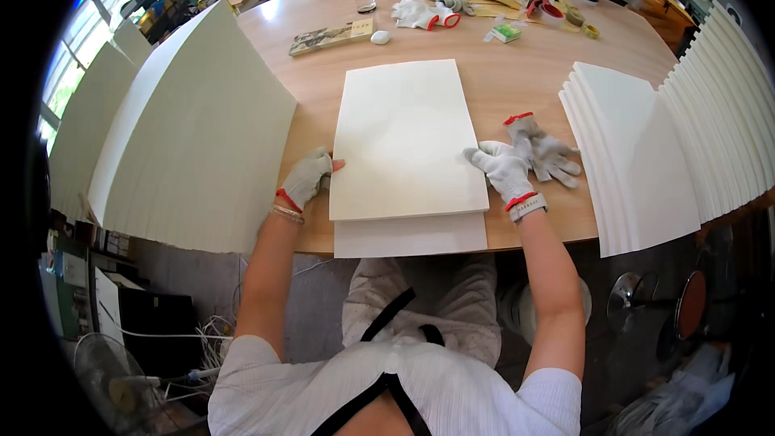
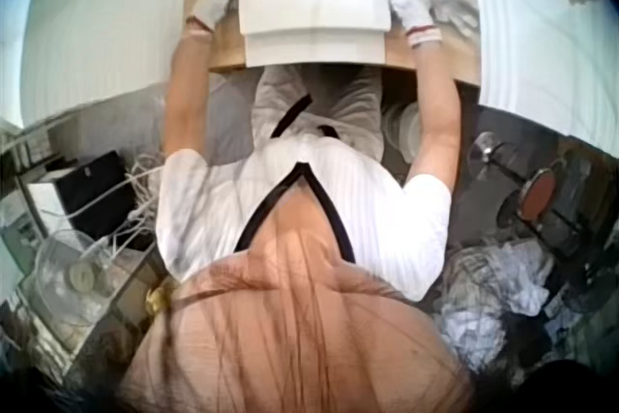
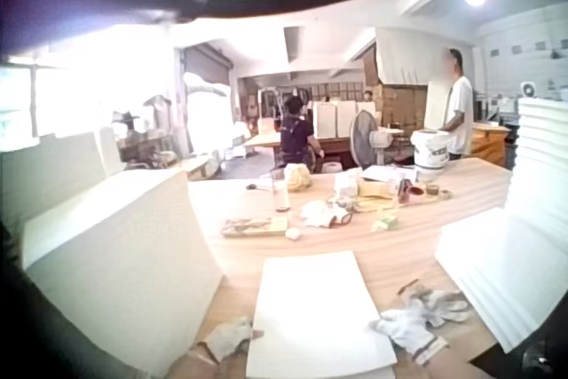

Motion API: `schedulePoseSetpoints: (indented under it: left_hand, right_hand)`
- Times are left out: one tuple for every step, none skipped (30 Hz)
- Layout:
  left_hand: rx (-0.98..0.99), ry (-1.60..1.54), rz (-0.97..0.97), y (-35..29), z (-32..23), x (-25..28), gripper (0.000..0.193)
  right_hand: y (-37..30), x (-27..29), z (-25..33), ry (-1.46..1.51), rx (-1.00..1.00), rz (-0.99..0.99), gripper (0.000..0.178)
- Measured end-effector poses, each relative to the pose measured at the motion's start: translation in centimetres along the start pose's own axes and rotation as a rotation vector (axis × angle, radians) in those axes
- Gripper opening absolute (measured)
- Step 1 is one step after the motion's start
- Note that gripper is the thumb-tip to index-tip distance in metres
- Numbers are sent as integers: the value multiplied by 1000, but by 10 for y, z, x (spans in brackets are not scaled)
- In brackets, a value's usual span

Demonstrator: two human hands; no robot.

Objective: The person applies adhesive using a brush to the edge of paper stacks, places a backing board on each, and stacks the completed units.

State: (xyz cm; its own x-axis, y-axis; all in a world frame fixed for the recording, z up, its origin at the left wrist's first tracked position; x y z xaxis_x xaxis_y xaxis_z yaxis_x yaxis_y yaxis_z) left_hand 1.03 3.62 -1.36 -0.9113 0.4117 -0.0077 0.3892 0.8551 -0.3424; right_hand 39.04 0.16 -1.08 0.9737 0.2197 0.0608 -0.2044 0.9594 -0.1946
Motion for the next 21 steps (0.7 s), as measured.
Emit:
schedulePoseSetpoints:
  left_hand:
    - [-24, 7, -10, -3, -4, -7, 38]
    - [-47, 13, -19, -4, -5, -12, 37]
    - [-59, 46, -35, -6, -9, -5, 37]
    - [-72, 76, -51, -7, -12, 3, 38]
    - [-84, 105, -67, -9, -13, 11, 38]
    - [-52, 149, -90, -7, -6, 13, 38]
    - [-20, 193, -115, -5, 2, 17, 38]
    - [12, 237, -140, -6, 10, 19, 39]
    - [32, 353, -178, -12, -2, 12, 40]
    - [50, 472, -217, -27, -26, -1, 41]
    - [66, 590, -262, -40, -38, -8, 42]
    - [32, 687, -310, -50, -32, -12, 43]
    - [1, 787, -358, -68, -22, -19, 45]
    - [-34, 891, -400, -86, -12, -27, 47]
    - [-87, 881, -378, -105, -3, -35, 50]
    - [-140, 867, -352, -120, 5, -42, 54]
    - [-196, 851, -359, -128, 11, -49, 55]
    - [-250, 832, -364, -133, 16, -55, 56]
    - [-306, 809, -372, -136, 20, -61, 57]
    - [-308, 801, -396, -136, 27, -64, 57]
    - [-306, 797, -428, -137, 32, -64, 57]
  right_hand:
    - [-2, 4, 2, -31, -18, -19, 35]
    - [-5, 7, 4, -64, -37, -38, 35]
    - [-1, 0, 5, -46, -18, -33, 35]
    - [3, -8, 5, -30, 1, -28, 35]
    - [7, -15, 6, -16, 20, -22, 35]
    - [5, -16, 6, -38, 13, -22, 35]
    - [3, -17, 7, -60, 6, -19, 34]
    - [2, -19, 6, -83, 1, -14, 34]
    - [2, -17, 5, -88, 15, -15, 34]
    - [3, -14, 1, -91, 32, -15, 35]
    - [5, -13, 1, -96, 53, -11, 35]
    - [4, -12, 2, -146, 57, -19, 36]
    - [3, -12, 4, -191, 60, -25, 36]
    - [0, -12, 6, -234, 63, -38, 37]
    - [0, -11, 8, -317, 50, -32, 38]
    - [0, -9, 12, -403, 33, -29, 40]
    - [-2, -7, 17, -496, 12, -28, 41]
    - [-5, -8, 24, -506, 17, -38, 43]
    - [-2, -6, 21, -478, 20, -22, 43]
    - [2, -2, 15, -450, 23, -7, 42]
    - [4, -6, 18, -418, 31, 16, 42]
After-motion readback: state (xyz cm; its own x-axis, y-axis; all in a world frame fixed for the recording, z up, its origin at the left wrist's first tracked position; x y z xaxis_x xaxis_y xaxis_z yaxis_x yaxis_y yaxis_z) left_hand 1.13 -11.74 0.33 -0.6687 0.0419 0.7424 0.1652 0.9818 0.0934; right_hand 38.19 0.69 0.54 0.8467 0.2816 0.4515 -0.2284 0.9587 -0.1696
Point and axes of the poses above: each hand's wrist, its own y-axis towards the middle knuckle, its own x-axis out of the back of the hand, z = x × y, the point moved 4 cm from there along y, towards the middle knuckle, and after that the axes turned 8 degrees about z, right-handed, at the moved point
